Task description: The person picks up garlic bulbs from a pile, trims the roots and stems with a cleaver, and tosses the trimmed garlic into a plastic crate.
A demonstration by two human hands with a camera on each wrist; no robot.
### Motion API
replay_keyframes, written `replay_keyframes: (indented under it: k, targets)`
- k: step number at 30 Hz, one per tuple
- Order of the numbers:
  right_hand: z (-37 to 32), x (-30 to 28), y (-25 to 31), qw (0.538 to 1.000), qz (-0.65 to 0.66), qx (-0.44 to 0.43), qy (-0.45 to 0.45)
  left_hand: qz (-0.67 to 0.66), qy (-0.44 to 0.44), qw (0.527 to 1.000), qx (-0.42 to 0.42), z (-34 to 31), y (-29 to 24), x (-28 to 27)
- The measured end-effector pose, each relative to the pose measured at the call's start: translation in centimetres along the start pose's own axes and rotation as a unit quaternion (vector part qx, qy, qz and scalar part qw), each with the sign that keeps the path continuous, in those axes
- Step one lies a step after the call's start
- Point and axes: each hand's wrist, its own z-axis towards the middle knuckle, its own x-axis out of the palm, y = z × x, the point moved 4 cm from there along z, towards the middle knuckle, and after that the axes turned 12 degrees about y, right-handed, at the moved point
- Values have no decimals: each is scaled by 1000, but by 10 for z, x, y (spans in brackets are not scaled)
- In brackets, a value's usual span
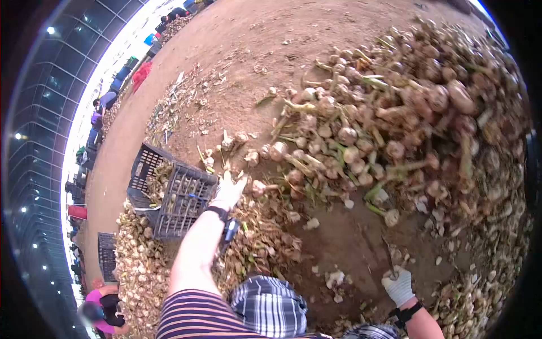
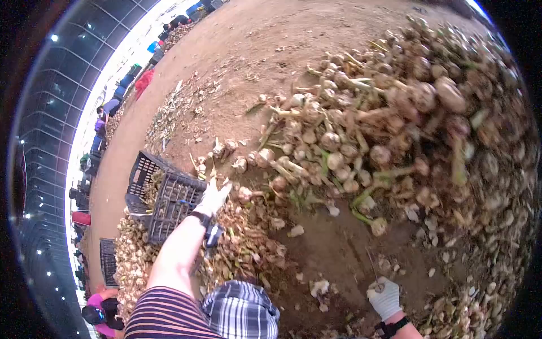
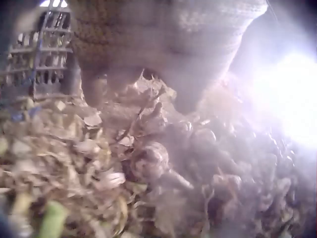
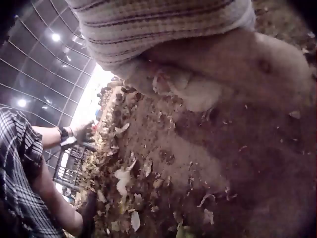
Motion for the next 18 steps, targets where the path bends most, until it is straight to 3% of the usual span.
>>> replay_keyframes:
  k: [3,5,9,11,13,16,17,18]
  targets:
    - [25,11,13,995,-81,45,32,-73,-80,993,-40,69,-6,-11]
    - [42,19,21,993,-87,67,41,-92,-170,978,74,99,-19,-29]
    - [81,44,56,976,-180,94,75,-67,-83,992,-71,173,-7,-42]
    - [104,54,64,961,-241,92,95,-53,-24,996,-62,216,14,-28]
    - [119,64,72,943,-299,92,114,7,-34,998,-56,218,3,-31]
    - [129,73,77,949,-284,119,67,-58,-20,996,-70,193,-36,-21]
    - [121,73,64,970,-207,120,33,-354,137,922,-82,173,-56,5]
    - [116,72,55,985,-127,121,-2,-608,276,739,-87,152,-81,29]
